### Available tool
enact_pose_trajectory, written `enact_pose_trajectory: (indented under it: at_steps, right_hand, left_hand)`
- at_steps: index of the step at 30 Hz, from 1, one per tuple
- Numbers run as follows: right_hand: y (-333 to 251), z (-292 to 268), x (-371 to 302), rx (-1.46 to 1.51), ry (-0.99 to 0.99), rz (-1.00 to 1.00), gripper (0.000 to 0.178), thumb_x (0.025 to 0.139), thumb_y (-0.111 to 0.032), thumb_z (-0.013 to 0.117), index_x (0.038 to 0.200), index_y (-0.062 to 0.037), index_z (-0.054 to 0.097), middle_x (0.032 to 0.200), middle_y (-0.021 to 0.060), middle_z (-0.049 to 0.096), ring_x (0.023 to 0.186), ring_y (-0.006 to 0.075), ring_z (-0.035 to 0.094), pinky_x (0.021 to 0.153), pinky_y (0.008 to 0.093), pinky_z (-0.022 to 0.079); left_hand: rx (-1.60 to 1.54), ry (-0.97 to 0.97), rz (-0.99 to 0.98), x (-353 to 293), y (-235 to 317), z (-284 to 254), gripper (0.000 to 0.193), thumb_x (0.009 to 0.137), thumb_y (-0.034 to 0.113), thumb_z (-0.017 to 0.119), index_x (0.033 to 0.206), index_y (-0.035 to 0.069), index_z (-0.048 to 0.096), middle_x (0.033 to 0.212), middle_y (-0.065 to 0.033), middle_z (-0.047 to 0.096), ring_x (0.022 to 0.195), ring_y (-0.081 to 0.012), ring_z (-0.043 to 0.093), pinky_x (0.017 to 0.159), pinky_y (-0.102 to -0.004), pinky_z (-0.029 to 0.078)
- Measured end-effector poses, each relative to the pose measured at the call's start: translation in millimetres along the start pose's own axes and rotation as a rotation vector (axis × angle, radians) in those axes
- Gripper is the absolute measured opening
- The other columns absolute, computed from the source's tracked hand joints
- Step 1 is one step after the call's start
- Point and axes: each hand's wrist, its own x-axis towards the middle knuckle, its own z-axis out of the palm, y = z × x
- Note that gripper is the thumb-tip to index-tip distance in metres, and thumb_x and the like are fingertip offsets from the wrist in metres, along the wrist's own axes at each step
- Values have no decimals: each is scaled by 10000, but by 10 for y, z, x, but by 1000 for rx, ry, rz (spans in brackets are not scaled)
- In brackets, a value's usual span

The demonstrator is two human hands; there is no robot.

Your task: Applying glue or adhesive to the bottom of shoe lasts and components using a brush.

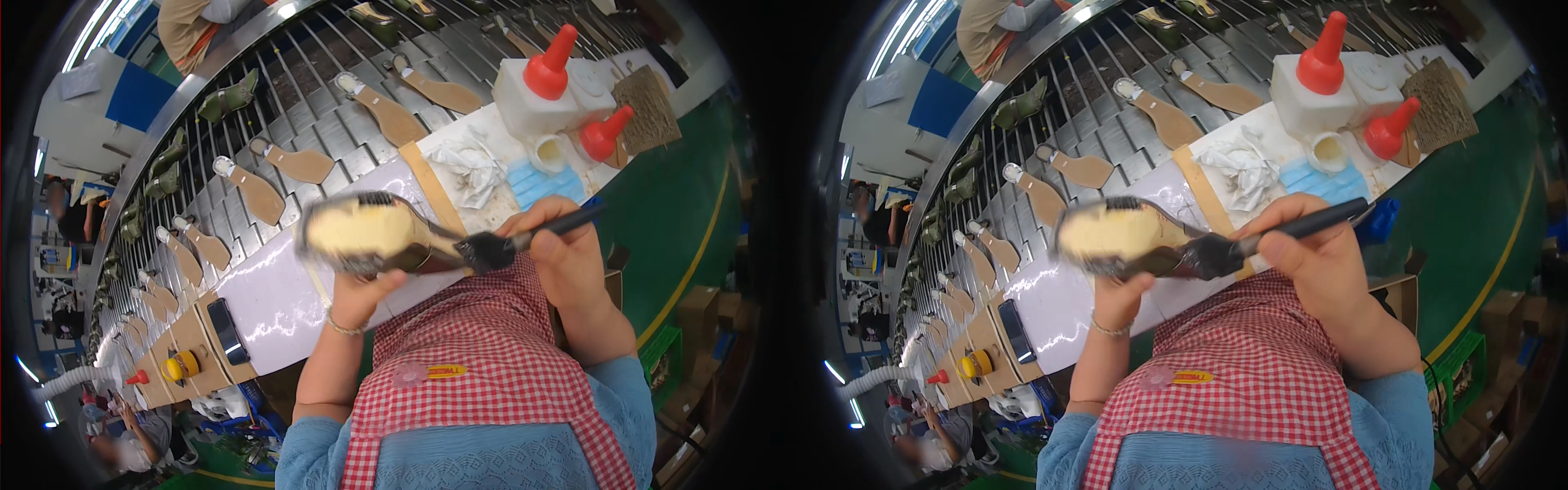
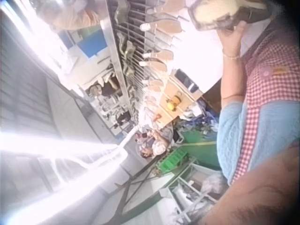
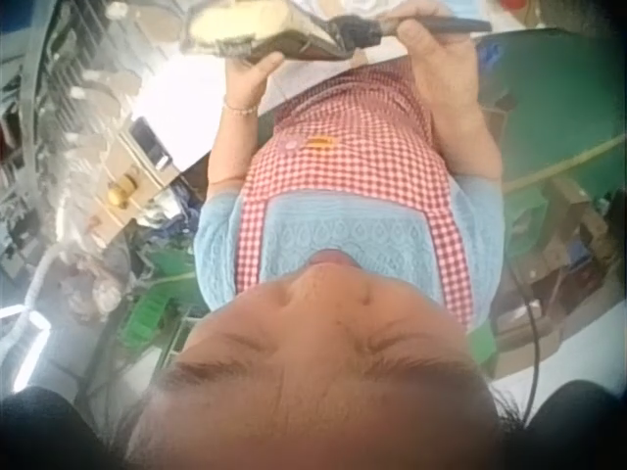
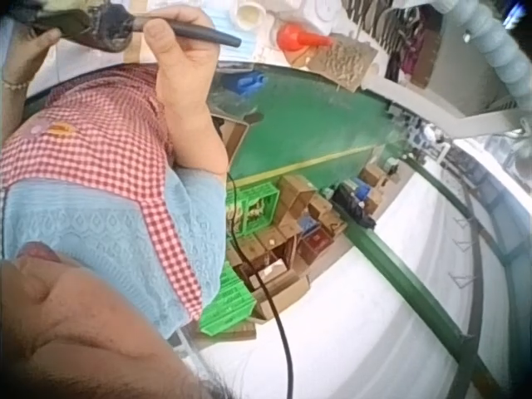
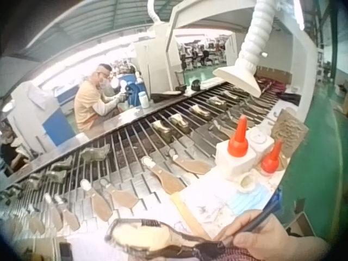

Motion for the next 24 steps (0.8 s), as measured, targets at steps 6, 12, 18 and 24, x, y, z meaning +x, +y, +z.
enact_pose_trajectory:
  at_steps: [6,12,18,24]
  right_hand:
    - [34,67,88,319,81,238,165,885,-128,622,1001,-23,569,920,78,632,900,164,617,832,308,491]
    - [131,260,36,-227,-23,-16,169,830,-43,675,973,-27,588,959,72,627,900,127,591,824,270,467]
    - [97,252,73,-603,-136,-383,179,739,-33,736,878,-9,626,897,114,640,849,200,623,750,290,480]
    - [25,198,64,-589,-323,-232,147,733,-40,738,831,-12,631,861,106,643,815,201,620,727,295,476]
  left_hand:
    - [-117,-290,-156,149,161,-103,691,691,263,824,1240,-12,506,1172,-91,599,1098,-190,560,947,-335,437]
    - [-11,-491,-261,111,283,113,630,660,162,832,1198,-4,550,1133,-73,610,1048,-156,559,913,-314,451]
    - [65,-552,-238,117,334,164,596,663,157,826,1172,-11,565,1096,-62,617,1011,-138,557,889,-292,454]
    - [35,-556,-244,84,264,132,578,659,176,830,1146,-11,581,1072,-57,623,995,-132,559,882,-288,455]
